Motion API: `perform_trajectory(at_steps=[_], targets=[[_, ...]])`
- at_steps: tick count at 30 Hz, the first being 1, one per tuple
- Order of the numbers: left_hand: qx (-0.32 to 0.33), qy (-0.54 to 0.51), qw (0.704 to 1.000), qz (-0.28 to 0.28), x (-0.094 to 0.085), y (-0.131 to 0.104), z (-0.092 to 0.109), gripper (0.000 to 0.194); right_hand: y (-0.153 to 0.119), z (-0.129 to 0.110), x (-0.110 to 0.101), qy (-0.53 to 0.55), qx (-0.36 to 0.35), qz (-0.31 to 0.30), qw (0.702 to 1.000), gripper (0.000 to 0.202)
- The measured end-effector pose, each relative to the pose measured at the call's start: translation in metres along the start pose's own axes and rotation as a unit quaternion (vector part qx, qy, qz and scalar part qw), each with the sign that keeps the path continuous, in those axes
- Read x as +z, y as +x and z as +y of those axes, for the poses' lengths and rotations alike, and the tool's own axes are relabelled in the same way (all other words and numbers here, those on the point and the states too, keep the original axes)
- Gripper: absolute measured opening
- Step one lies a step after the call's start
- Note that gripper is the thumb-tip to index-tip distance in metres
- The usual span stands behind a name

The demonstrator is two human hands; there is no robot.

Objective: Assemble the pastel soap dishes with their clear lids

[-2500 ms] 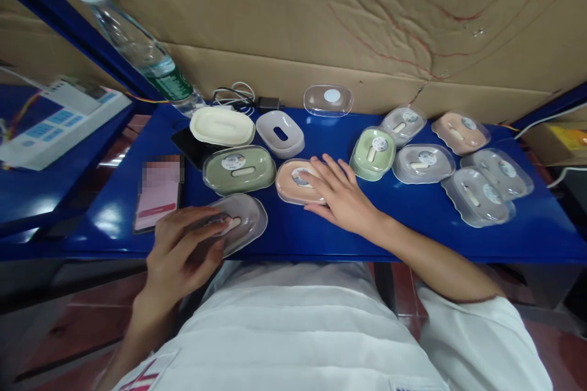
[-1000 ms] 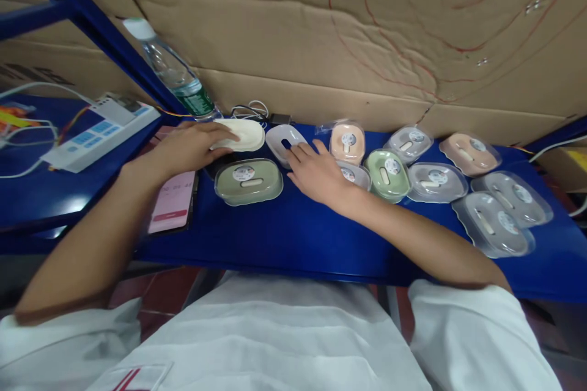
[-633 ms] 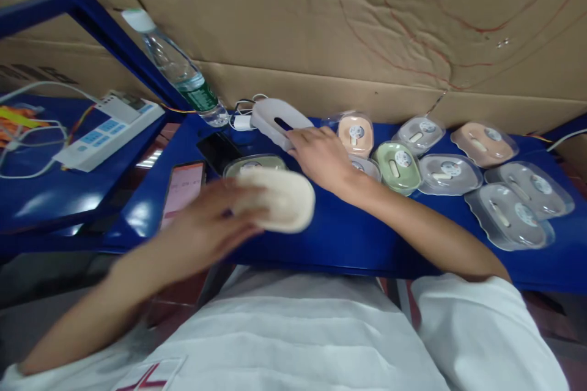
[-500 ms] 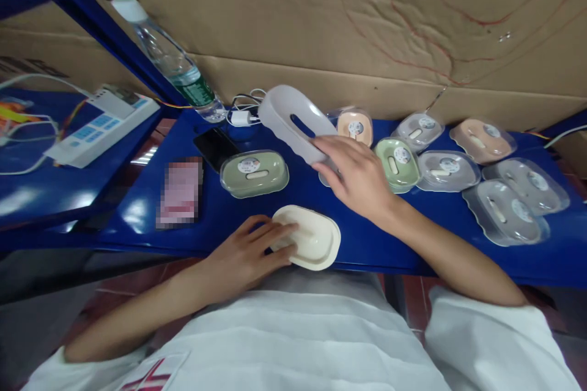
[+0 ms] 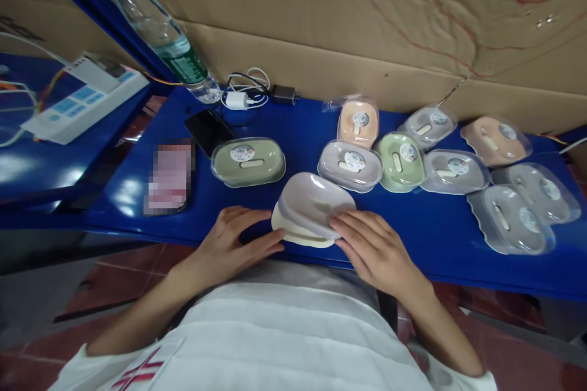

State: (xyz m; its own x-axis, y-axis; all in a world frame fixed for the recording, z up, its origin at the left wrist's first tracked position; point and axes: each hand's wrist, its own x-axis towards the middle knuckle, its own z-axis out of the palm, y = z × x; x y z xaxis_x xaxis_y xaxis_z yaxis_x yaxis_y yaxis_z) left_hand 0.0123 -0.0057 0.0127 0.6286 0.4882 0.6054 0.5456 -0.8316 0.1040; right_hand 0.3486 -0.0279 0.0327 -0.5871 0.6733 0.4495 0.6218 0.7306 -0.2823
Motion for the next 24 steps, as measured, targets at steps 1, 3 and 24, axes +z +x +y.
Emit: perform_trajectory(at_steps=[1, 3, 24], targets=[[-0.003, 0.003, 1.0, -0.013, 0.002, -0.001, -0.002, 0.046, -0.002, -0.003, 0.003, -0.001, 0.004, -0.005, 1.0, 0.07], [-0.002, -0.004, 0.999, -0.046, 0.005, 0.0, -0.005, 0.048, -0.003, -0.008, 0.008, -0.002, 0.012, -0.014, 1.0, 0.075], [0.006, -0.092, 0.994, -0.064, 0.008, 0.01, -0.011, 0.019, 0.058, 0.028, -0.033, -0.103, -0.015, -0.021, 0.994, 0.037]])
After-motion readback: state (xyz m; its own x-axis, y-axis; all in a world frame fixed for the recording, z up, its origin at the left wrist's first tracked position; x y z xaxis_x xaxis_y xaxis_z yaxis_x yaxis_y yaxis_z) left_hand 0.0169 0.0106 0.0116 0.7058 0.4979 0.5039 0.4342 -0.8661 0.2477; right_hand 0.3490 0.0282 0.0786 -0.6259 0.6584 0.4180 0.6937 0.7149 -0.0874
